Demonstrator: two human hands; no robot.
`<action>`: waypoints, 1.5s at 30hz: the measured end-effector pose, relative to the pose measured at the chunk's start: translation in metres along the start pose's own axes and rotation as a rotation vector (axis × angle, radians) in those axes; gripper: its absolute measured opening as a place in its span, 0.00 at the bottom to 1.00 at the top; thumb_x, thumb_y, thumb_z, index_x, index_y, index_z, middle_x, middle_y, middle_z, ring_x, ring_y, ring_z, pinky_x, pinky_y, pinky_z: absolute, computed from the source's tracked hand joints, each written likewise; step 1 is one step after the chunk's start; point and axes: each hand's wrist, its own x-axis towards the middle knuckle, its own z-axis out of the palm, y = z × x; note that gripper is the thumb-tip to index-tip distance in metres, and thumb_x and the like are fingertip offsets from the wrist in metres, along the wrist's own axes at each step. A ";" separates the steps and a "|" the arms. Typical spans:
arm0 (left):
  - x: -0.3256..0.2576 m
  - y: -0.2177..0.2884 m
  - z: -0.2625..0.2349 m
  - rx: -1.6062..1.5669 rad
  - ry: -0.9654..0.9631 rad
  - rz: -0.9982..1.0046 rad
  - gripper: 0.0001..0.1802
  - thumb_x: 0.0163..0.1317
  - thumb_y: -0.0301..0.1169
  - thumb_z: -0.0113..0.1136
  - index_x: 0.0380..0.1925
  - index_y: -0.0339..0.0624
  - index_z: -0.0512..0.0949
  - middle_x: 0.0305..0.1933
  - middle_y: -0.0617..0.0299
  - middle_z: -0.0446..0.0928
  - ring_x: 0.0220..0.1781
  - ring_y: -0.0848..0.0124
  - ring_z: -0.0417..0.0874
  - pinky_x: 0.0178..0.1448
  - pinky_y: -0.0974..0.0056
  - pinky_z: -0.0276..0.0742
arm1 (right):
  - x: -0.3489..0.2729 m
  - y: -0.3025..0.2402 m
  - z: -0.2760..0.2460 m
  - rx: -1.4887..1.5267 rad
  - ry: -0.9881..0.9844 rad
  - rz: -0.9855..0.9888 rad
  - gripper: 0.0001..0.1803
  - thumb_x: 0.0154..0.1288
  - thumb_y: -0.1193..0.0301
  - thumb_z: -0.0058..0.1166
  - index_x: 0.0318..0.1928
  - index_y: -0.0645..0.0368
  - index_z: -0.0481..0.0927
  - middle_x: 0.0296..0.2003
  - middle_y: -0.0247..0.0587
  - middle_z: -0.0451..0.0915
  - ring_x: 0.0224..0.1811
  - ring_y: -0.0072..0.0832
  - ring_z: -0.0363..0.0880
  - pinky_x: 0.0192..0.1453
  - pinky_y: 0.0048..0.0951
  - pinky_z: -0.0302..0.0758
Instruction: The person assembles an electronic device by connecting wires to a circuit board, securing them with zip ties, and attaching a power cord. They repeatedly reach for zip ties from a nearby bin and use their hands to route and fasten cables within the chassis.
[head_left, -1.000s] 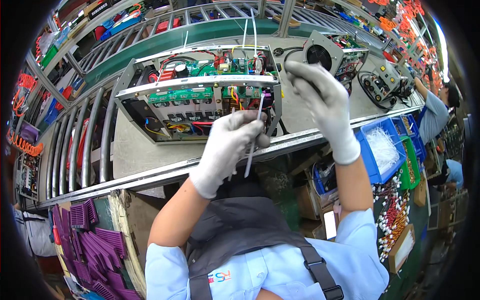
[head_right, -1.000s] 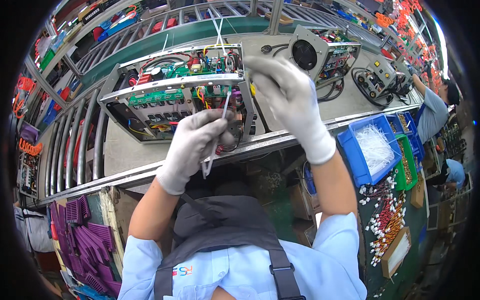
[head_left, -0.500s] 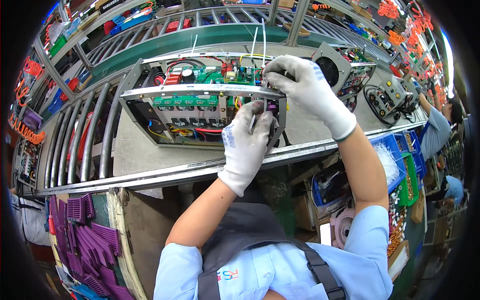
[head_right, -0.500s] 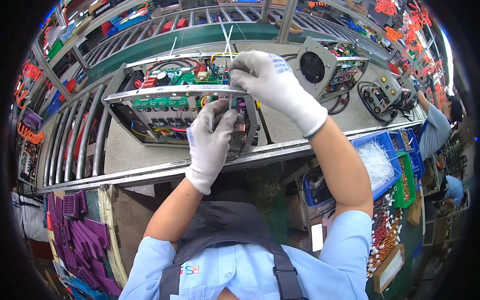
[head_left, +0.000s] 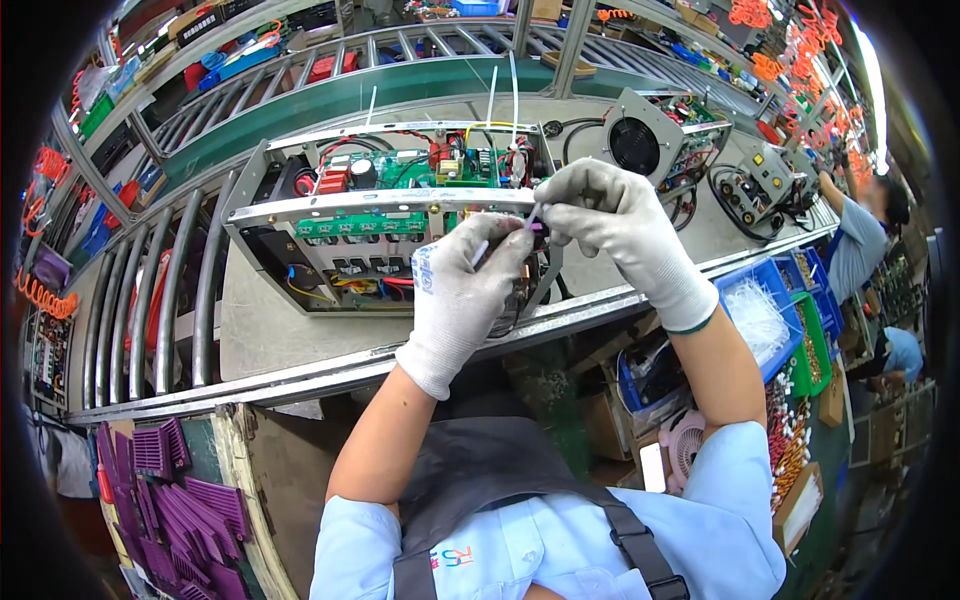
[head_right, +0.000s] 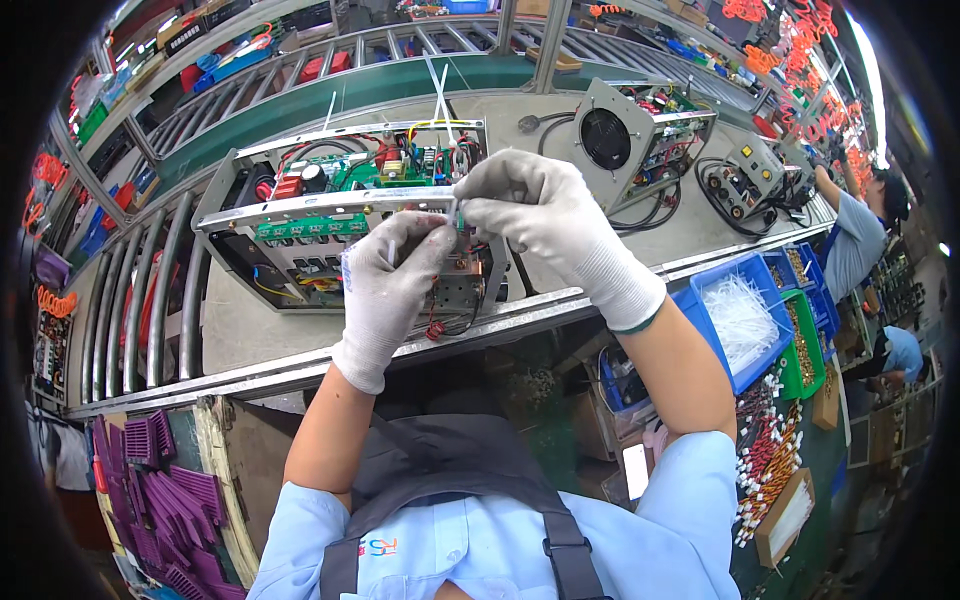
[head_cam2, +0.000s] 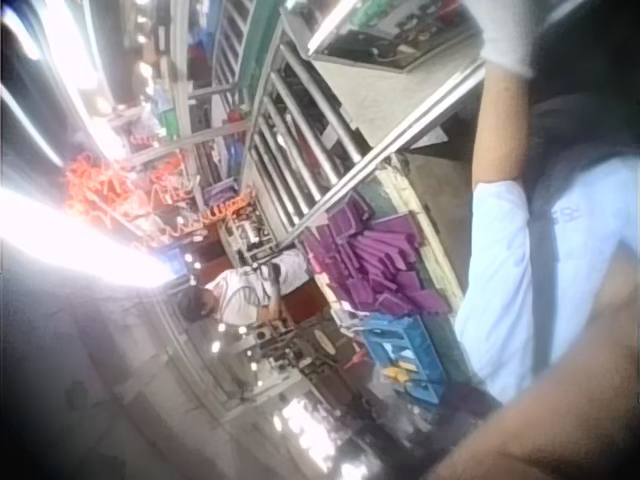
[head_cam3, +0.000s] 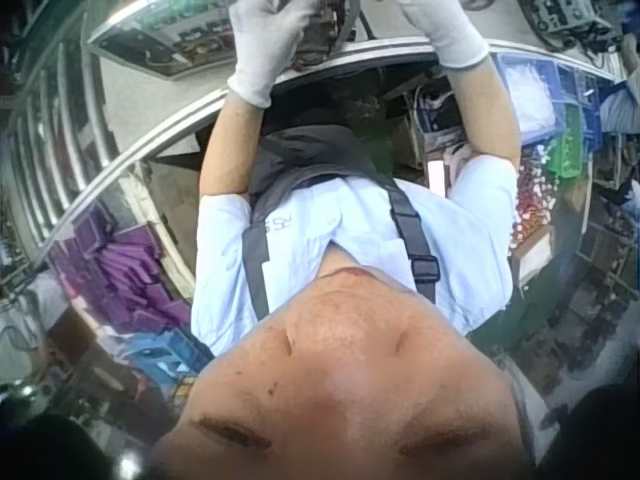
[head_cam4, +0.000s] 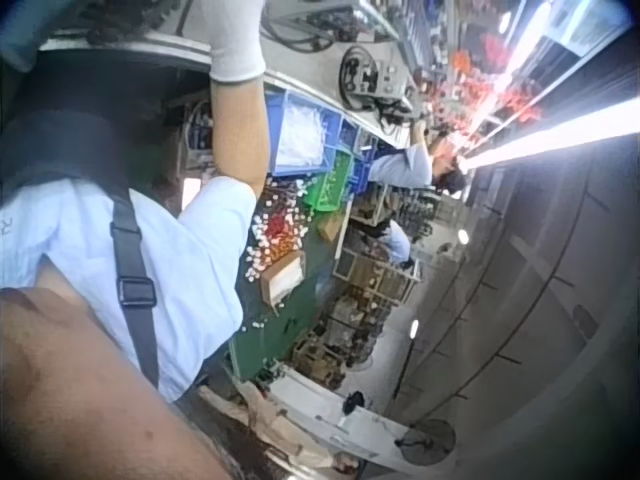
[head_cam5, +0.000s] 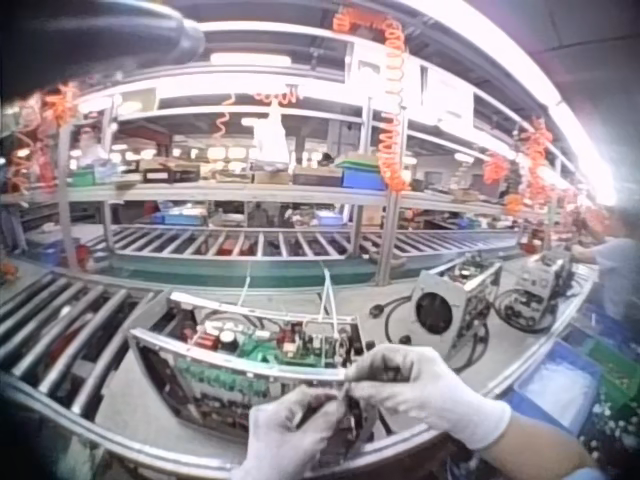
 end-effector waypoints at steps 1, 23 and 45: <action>-0.001 0.000 0.000 0.036 0.008 -0.005 0.08 0.64 0.28 0.60 0.37 0.34 0.81 0.27 0.60 0.81 0.28 0.81 0.78 0.35 0.71 0.76 | 0.001 -0.001 -0.001 0.008 0.008 0.031 0.08 0.63 0.76 0.60 0.43 0.62 0.81 0.32 0.29 0.81 0.33 0.13 0.77 0.38 0.18 0.75; 0.023 -0.004 -0.008 0.738 0.030 0.201 0.28 0.60 0.38 0.60 0.59 0.40 0.71 0.41 0.45 0.82 0.41 0.52 0.84 0.45 0.53 0.78 | -0.035 0.035 0.029 -0.468 0.082 -0.632 0.09 0.54 0.82 0.62 0.36 0.60 0.82 0.36 0.43 0.79 0.36 0.32 0.80 0.39 0.28 0.76; -0.015 -0.039 -0.031 -0.129 0.113 -0.150 0.16 0.72 0.38 0.52 0.33 0.36 0.79 0.22 0.69 0.76 0.18 0.87 0.61 0.22 0.76 0.56 | 0.031 0.027 0.046 -1.121 0.259 -0.576 0.18 0.53 0.59 0.64 0.41 0.53 0.79 0.37 0.38 0.79 0.44 0.39 0.78 0.54 0.41 0.68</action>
